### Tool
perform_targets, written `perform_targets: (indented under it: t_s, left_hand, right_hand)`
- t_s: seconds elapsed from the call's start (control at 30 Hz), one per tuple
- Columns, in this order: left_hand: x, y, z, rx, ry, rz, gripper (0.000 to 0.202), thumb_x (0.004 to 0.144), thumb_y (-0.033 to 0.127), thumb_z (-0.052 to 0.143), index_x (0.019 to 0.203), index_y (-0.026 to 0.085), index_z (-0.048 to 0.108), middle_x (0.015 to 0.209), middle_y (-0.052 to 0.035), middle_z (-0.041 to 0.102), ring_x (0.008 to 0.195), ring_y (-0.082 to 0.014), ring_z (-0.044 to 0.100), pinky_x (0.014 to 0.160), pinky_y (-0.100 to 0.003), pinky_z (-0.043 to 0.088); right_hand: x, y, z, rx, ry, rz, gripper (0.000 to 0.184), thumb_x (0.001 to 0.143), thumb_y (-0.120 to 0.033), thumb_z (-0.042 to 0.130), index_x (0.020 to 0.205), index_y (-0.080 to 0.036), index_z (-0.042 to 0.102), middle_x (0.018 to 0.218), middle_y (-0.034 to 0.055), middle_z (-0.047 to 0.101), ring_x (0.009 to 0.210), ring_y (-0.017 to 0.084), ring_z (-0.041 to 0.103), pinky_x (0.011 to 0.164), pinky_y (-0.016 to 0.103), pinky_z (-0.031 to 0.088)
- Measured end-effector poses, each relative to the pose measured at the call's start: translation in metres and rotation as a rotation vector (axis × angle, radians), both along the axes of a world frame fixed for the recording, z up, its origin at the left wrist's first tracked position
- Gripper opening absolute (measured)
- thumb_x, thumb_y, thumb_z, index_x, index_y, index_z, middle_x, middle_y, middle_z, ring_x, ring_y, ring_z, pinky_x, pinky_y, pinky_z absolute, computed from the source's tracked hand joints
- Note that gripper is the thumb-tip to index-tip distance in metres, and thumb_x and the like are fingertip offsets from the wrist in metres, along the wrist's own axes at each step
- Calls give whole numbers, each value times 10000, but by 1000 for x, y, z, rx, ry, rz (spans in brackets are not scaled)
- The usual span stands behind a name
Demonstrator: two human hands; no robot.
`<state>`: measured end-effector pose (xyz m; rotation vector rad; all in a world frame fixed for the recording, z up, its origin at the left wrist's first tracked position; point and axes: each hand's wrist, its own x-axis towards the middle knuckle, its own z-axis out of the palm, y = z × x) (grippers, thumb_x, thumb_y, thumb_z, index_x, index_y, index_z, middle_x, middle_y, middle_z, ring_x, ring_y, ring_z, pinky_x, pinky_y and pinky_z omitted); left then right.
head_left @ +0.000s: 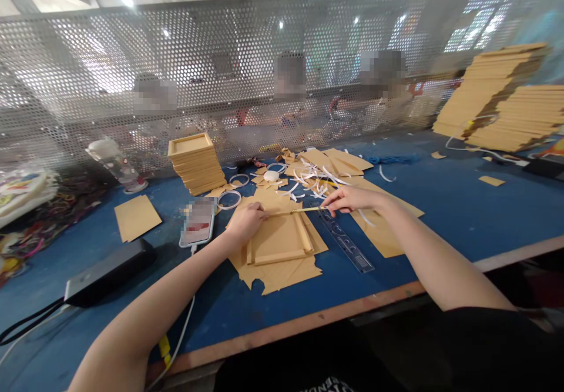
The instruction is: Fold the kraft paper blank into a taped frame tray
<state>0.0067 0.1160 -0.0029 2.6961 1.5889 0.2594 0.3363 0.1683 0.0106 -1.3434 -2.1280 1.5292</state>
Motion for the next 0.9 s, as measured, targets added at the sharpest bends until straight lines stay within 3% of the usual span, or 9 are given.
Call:
perform_targets:
  t_s: [0.43,0.57,0.7,0.9]
  left_hand:
    - [0,-2,0,14,-21,-8,284,914,170,474,908,207,755,956,-50,648,887,-172,603,788,-258,451]
    - [0,-2,1,17,-21,-9,289,912,179,469,917,214,756,955,-48,644,883,-168,601,789,-255,454]
    - [0,-2,1,18,-17,-7,290,899,175,473,931,218,758,950,-49,645,876,-167,601,784,-255,459]
    - [0,-2,1,18,-9,0,294,905,174,471,942,223,759,950,-48,649,876,-171,604,783,-261,461]
  right_hand:
    - [-7,6,-4,-26,-10,24,296,739,-266,643,981,-114,718,716,68,699,411,44,350,392,219,275]
    - [-8,10,-7,5,-2,48,319,734,-317,679,995,-134,685,735,51,691,446,55,402,418,211,307]
    - [-12,13,-9,100,-34,4,291,697,-349,735,891,-141,676,750,46,665,533,86,493,454,219,356]
    - [-28,16,-17,190,-29,-7,295,711,-393,739,876,-153,692,663,6,623,567,110,538,568,271,452]
